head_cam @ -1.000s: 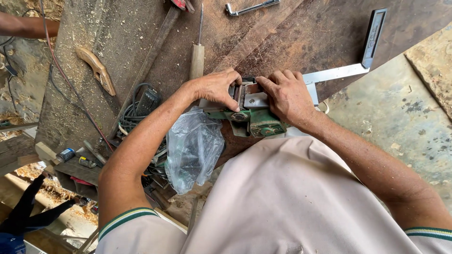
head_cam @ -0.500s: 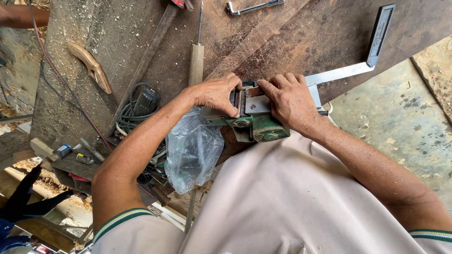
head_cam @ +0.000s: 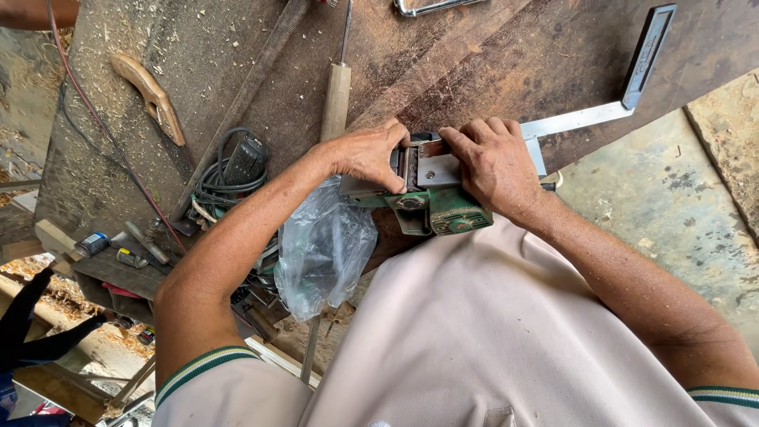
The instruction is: Adjusting and repairing the components of a handheld electric wood planer on a workbench.
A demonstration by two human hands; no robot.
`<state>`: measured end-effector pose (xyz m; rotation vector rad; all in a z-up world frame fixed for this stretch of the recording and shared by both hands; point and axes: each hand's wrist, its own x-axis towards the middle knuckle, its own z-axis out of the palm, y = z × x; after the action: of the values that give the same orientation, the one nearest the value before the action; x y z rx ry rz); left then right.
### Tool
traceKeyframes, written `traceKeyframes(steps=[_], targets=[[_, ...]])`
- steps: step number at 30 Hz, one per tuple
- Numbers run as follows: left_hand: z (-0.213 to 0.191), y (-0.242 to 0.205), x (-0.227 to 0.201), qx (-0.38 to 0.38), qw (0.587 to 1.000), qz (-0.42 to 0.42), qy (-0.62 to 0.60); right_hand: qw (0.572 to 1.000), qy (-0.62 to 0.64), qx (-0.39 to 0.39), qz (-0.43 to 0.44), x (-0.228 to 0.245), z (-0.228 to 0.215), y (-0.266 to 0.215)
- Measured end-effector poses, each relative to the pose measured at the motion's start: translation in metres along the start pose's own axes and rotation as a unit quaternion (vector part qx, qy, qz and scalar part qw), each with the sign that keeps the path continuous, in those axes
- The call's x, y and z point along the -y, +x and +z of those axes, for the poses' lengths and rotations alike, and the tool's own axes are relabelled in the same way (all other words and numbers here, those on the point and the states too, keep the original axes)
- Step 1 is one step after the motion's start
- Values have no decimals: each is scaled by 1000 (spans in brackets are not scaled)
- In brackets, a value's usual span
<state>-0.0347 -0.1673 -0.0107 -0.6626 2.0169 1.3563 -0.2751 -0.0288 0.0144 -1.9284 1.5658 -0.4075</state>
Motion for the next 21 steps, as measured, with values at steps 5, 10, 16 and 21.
traceKeyframes(steps=[5, 10, 16, 21], targets=[[-1, -2, -3, -4, 1000, -7, -10, 1000, 2, -3, 4, 1, -1, 0], [-3, -6, -4, 4, 1000, -26, -6, 1000, 0, 5, 4, 1, 0, 0], [2, -56, -29, -73, 992, -92, -55, 1000, -10, 4, 3, -3, 4, 0], [109, -89, -37, -363, 929, -50, 58, 999, -9, 23, 20, 0, 2, 3]])
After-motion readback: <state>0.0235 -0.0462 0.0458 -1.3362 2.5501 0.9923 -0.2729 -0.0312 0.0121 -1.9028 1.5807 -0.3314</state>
